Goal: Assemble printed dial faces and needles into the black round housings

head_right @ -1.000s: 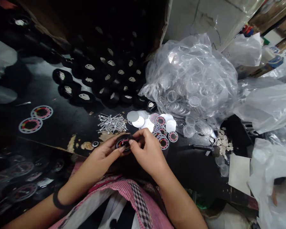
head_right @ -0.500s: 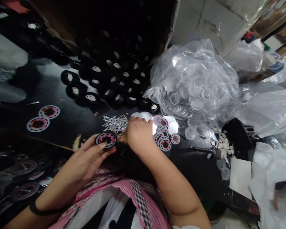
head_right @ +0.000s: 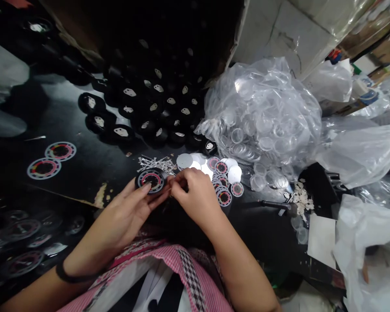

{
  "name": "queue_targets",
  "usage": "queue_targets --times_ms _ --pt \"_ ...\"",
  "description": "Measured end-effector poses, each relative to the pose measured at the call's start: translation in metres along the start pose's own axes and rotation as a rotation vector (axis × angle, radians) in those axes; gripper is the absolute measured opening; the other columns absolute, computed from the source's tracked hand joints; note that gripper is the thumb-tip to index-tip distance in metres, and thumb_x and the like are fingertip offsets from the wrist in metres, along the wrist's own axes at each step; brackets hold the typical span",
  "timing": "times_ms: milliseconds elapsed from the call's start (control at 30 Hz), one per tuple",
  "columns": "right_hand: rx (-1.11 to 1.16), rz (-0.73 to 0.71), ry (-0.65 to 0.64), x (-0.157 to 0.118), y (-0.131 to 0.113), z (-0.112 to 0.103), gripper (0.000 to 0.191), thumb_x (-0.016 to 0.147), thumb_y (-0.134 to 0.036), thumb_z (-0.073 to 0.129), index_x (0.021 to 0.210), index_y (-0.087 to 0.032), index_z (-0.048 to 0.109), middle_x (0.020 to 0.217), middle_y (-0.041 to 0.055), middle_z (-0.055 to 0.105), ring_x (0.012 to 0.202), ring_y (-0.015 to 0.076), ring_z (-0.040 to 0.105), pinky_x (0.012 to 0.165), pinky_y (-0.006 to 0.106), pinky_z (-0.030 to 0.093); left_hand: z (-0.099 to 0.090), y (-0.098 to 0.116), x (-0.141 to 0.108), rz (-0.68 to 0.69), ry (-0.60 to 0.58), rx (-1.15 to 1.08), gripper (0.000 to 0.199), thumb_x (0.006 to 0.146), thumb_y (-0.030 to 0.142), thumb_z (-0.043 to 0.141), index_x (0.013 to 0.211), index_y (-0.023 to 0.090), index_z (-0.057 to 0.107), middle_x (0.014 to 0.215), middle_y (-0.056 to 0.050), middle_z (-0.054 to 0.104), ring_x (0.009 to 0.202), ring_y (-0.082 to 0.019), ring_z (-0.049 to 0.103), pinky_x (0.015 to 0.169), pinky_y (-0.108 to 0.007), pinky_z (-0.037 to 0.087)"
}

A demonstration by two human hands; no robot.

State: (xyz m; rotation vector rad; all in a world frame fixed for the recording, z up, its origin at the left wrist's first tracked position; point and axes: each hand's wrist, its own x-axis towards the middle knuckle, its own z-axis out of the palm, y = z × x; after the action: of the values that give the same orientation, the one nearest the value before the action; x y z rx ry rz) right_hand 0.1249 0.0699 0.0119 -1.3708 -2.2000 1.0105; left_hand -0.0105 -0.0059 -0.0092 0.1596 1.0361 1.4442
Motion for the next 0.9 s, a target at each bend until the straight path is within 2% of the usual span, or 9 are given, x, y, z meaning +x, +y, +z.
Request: queue_targets --times_ms 133,267,367,467,633,733,900 --pt "0.028 -0.055 0.032 -0.011 0.001 -0.009 0.011 0.088 -0.018 0.066 0.078 -0.019 0.062 0.077 0.0004 0.064 0.074 0.015 0.057 0.07 0.028 0.041 0.001 0.003 -0.001 0.043 0.004 0.13 0.036 0.081 0.036 0.078 0.114 0.023 0.07 0.12 -0.005 0.073 0.12 -0.026 0.064 0.11 -0.04 0.047" --pt "0.234 -0.054 0.078 -0.022 -0.004 -0.013 0.009 0.092 -0.021 0.063 0.083 -0.019 0.064 0.079 -0.0007 0.065 0.075 0.0138 0.059 0.07 0.026 0.044 0.006 0.003 0.002 0.095 0.047 0.192 0.037 0.08 0.035 0.077 0.114 0.024 0.068 0.116 -0.004 0.073 0.113 -0.025 0.067 0.103 -0.038 0.053" --pt "0.167 -0.072 0.098 -0.026 -0.006 -0.012 0.008 0.094 -0.021 0.062 0.087 -0.019 0.065 0.083 0.001 0.066 0.08 0.0158 0.06 0.075 0.029 0.044 0.012 -0.004 0.004 0.05 -0.039 0.269 0.029 0.081 0.034 0.075 0.108 0.025 0.07 0.113 -0.003 0.073 0.113 -0.026 0.066 0.1 -0.036 0.054" --pt "0.043 -0.066 0.097 -0.028 -0.006 -0.012 0.01 0.094 -0.02 0.06 0.086 -0.018 0.065 0.083 0.0021 0.066 0.081 0.0174 0.059 0.075 0.031 0.042 0.011 -0.013 0.003 0.054 -0.126 0.328 0.029 0.087 0.035 0.07 0.115 0.028 0.067 0.12 -0.001 0.071 0.117 -0.024 0.065 0.105 -0.034 0.05" --pt "0.101 -0.046 0.104 -0.03 -0.006 -0.013 0.011 0.095 -0.022 0.059 0.085 -0.019 0.063 0.082 0.0012 0.065 0.078 0.0158 0.058 0.072 0.029 0.041 0.007 -0.013 0.001 0.081 -0.162 0.413 0.035 0.089 0.038 0.068 0.121 0.026 0.062 0.123 -0.003 0.071 0.119 -0.023 0.064 0.107 -0.036 0.047" --pt "0.139 -0.031 0.099 -0.032 -0.008 -0.014 0.012 0.095 -0.023 0.059 0.084 -0.02 0.061 0.081 0.0005 0.065 0.077 0.0149 0.058 0.07 0.027 0.041 0.007 -0.007 0.0 0.107 -0.164 0.49 0.032 0.087 0.039 0.069 0.115 0.024 0.062 0.116 -0.005 0.073 0.116 -0.024 0.066 0.102 -0.034 0.05" --pt "0.101 -0.003 0.04 -0.038 -0.013 -0.017 0.015 0.096 -0.022 0.059 0.081 -0.019 0.059 0.077 -0.001 0.063 0.073 0.0138 0.057 0.068 0.026 0.039 0.003 -0.004 -0.005 0.226 -0.138 0.664 0.026 0.087 0.037 0.067 0.108 0.024 0.064 0.102 -0.002 0.075 0.099 -0.019 0.07 0.088 -0.027 0.054"
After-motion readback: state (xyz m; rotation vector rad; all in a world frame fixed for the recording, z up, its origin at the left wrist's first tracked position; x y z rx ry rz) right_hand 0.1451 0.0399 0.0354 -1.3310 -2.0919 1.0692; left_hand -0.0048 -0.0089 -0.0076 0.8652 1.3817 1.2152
